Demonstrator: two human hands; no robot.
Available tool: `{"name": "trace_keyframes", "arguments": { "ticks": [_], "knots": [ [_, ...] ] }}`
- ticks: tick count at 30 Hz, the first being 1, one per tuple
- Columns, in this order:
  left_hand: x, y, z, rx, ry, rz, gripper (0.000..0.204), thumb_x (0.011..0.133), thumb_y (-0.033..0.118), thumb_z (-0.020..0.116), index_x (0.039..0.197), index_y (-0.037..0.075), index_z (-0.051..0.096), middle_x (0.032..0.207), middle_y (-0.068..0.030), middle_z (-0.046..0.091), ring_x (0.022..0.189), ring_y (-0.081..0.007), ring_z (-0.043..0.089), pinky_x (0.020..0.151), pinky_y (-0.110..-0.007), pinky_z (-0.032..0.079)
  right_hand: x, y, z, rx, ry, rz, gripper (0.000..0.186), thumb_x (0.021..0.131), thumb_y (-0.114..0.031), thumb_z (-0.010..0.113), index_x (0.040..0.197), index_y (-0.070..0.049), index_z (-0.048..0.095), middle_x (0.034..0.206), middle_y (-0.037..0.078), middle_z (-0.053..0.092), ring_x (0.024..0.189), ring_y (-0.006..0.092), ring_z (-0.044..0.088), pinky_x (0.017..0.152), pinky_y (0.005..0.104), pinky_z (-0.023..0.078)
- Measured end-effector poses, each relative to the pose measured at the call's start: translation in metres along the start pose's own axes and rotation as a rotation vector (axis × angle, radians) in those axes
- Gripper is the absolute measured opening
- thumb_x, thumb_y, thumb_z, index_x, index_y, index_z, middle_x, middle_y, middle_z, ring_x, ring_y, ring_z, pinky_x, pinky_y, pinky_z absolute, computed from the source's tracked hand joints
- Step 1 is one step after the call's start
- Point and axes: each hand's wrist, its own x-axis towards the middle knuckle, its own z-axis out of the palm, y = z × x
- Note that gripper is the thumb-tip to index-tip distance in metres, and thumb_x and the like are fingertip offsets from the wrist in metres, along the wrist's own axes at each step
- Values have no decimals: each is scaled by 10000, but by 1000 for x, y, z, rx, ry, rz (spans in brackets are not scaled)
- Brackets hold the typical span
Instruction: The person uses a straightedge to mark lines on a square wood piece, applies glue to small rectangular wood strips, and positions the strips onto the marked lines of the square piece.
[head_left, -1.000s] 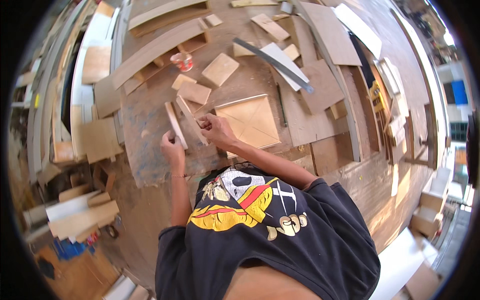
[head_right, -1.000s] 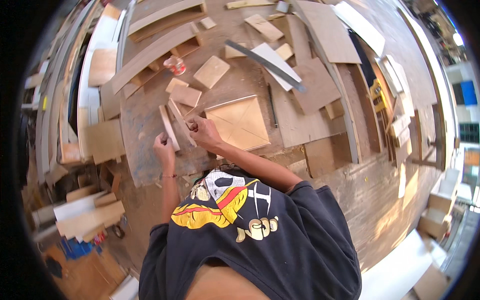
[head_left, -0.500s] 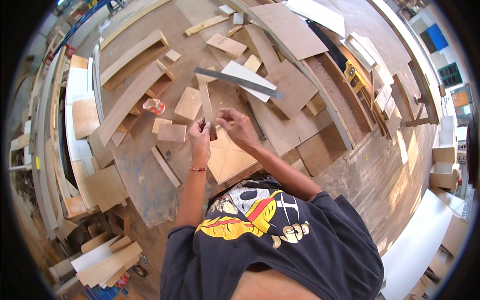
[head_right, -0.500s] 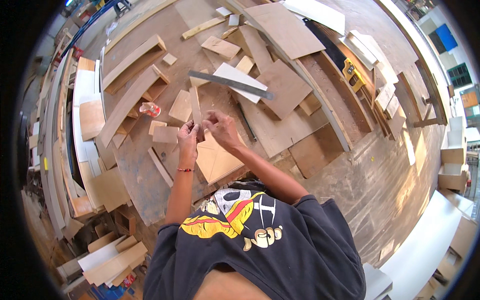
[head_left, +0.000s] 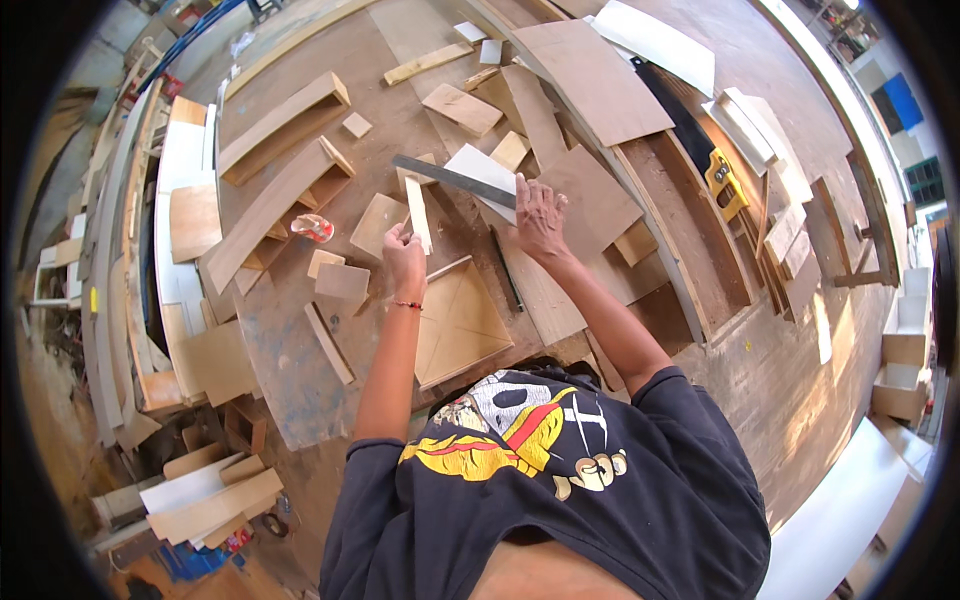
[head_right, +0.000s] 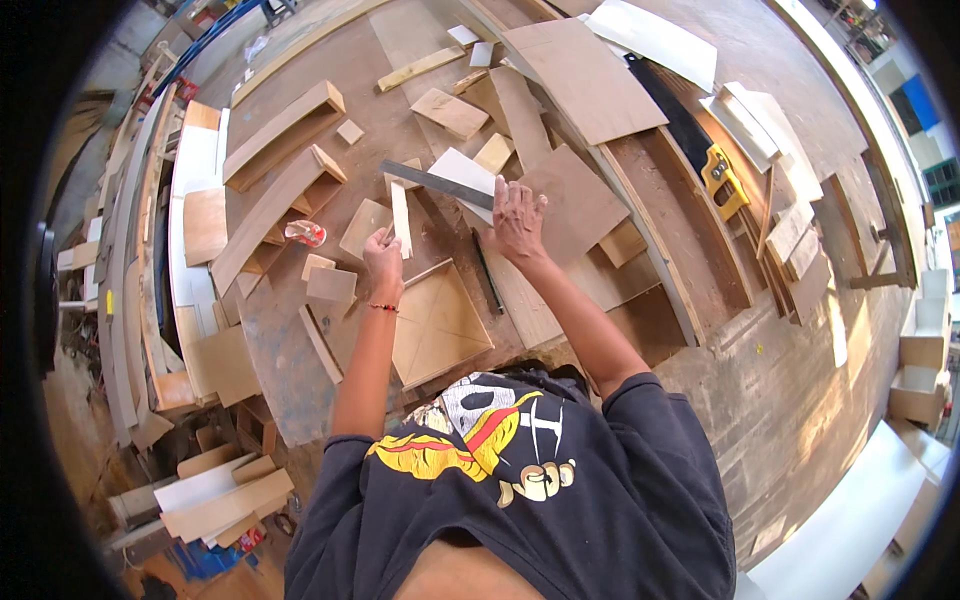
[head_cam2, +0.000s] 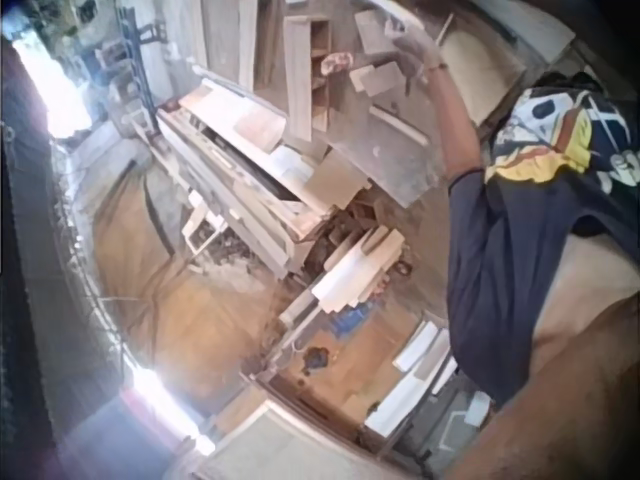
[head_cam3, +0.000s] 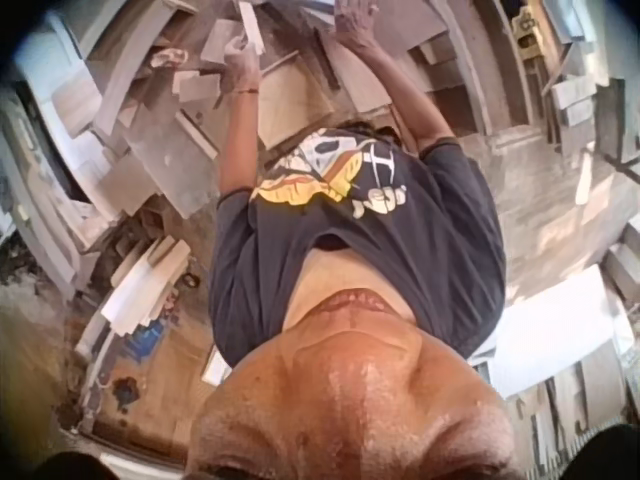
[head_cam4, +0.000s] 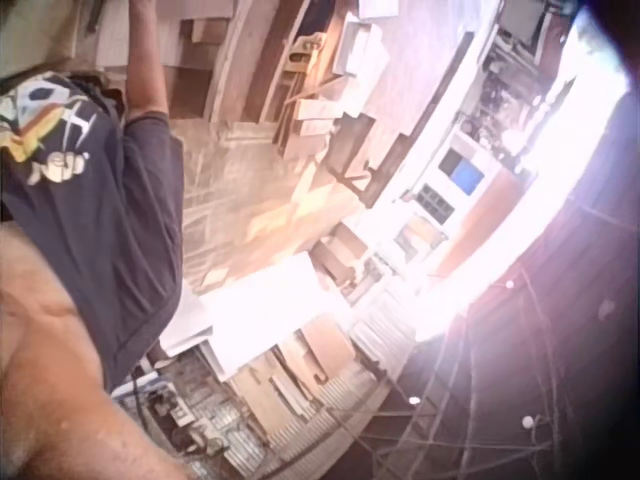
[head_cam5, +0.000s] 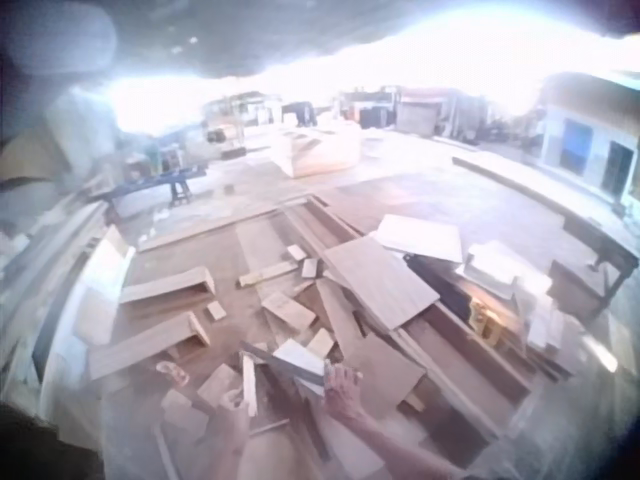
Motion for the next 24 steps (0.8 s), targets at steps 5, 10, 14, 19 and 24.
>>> {"name": "trace_keyframes", "arguments": {
  "ticks": [5,10,14,19,24],
  "knots": [
    [6,-14,-6,-58,56,45,398,831,-23,536,1199,-98,408,949,-133,582,795,-155,575,667,-256,483,16,11,2,147,157,-65,942,605,-312,760,1341,27,278,1157,188,453,1056,338,428,894,473,341],
    [-2,-9,6,-117,38,16,395,827,-28,530,1196,-99,410,986,-142,576,852,-163,578,706,-255,484,59,-15,-14,197,241,-47,894,611,-294,751,1305,57,311,1057,216,510,980,344,474,855,450,373],
    [-9,-3,27,-116,48,31,385,824,-42,511,1192,-101,411,1014,-152,575,878,-167,577,737,-261,480,103,-43,4,248,110,114,976,604,-374,753,1339,51,272,1080,242,527,995,361,513,819,451,431],
    [-12,0,35,-1,44,35,383,821,-53,518,1187,-101,413,1035,-167,573,913,-179,580,771,-270,475,116,-53,5,547,48,99,837,664,-413,736,1265,42,372,1203,262,466,1139,394,427,959,466,337],
    [-25,-7,48,-23,-19,144,382,807,-74,510,1176,-100,416,1015,-164,573,876,-179,586,754,-266,489,86,14,-7,202,326,131,739,683,-409,719,1245,-24,433,1250,191,457,1171,348,410,978,496,300]
  ]
}}
